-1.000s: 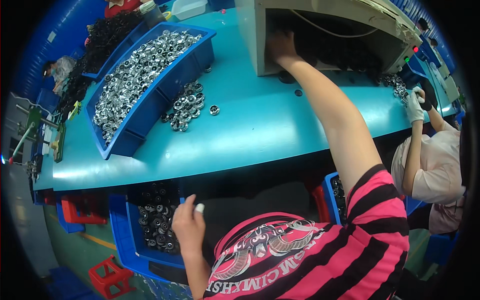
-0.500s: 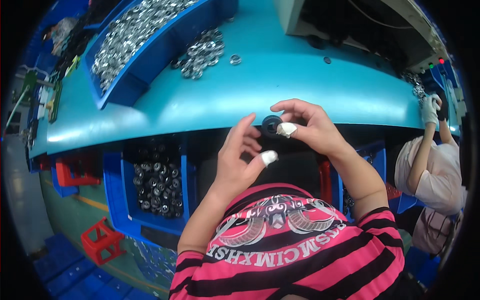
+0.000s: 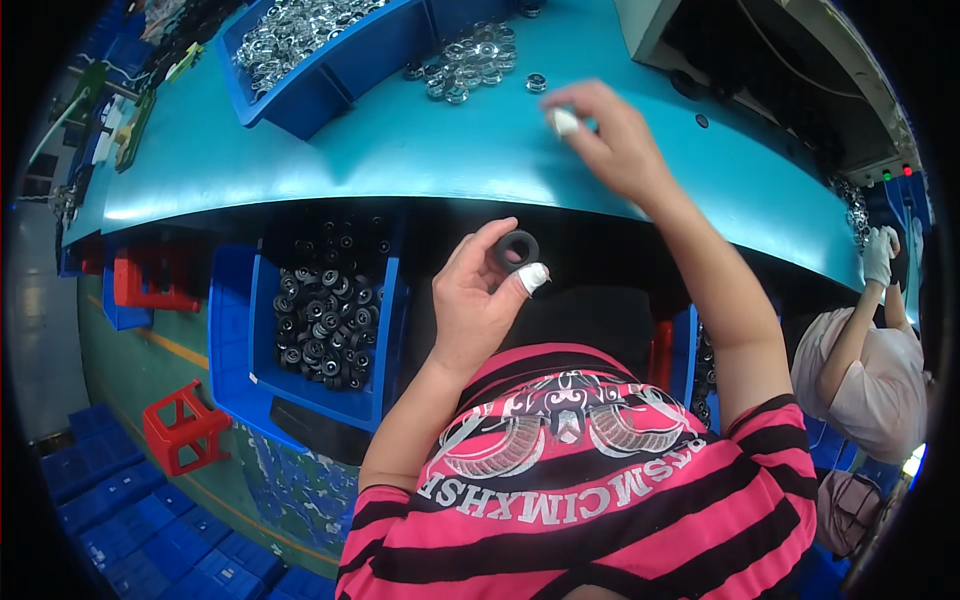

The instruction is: Assemble small plastic components into circular rings at a factory assembly line.

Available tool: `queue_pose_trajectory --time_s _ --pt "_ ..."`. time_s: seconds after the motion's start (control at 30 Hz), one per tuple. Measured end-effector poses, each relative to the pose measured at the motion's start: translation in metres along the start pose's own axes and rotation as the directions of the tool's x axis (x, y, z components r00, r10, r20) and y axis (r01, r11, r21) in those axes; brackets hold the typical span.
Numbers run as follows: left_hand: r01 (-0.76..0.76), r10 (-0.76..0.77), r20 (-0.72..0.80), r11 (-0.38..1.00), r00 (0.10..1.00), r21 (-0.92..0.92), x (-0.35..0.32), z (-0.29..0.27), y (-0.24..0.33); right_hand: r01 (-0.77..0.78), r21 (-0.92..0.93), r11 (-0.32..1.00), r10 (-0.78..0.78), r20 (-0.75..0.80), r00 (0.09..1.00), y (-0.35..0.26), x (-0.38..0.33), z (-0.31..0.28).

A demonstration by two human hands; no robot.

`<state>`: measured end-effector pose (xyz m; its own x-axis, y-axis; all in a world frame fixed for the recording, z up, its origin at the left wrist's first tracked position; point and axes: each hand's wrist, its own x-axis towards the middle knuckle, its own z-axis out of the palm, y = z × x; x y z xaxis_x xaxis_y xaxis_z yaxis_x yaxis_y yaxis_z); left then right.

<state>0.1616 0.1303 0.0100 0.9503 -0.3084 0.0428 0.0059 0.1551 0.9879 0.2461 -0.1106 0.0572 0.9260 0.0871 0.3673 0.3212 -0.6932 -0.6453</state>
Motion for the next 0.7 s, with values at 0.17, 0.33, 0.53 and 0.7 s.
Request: queue_pose_trajectory --time_s 0.17,0.33,0.53,0.7 --pt "0.068 -0.069 0.003 0.987 0.998 -0.145 -0.002 0.002 0.003 0.087 -0.419 0.904 -0.139 -0.096 0.986 0.039 0.042 0.022" --pt "0.061 -0.068 -0.035 0.985 0.997 -0.163 -0.003 0.003 0.006 0.052 -0.425 0.903 -0.051 0.014 0.999 0.054 0.045 0.026" --pt "0.096 -0.104 -0.048 0.984 0.993 -0.152 -0.004 0.000 0.005 -0.034 -0.271 0.962 0.043 0.031 0.999 0.022 0.028 0.006" --pt "0.102 -0.108 -0.059 0.991 0.992 -0.089 -0.003 0.000 0.002 -0.113 0.152 0.982 0.098 0.105 0.990 -0.028 -0.035 -0.008"
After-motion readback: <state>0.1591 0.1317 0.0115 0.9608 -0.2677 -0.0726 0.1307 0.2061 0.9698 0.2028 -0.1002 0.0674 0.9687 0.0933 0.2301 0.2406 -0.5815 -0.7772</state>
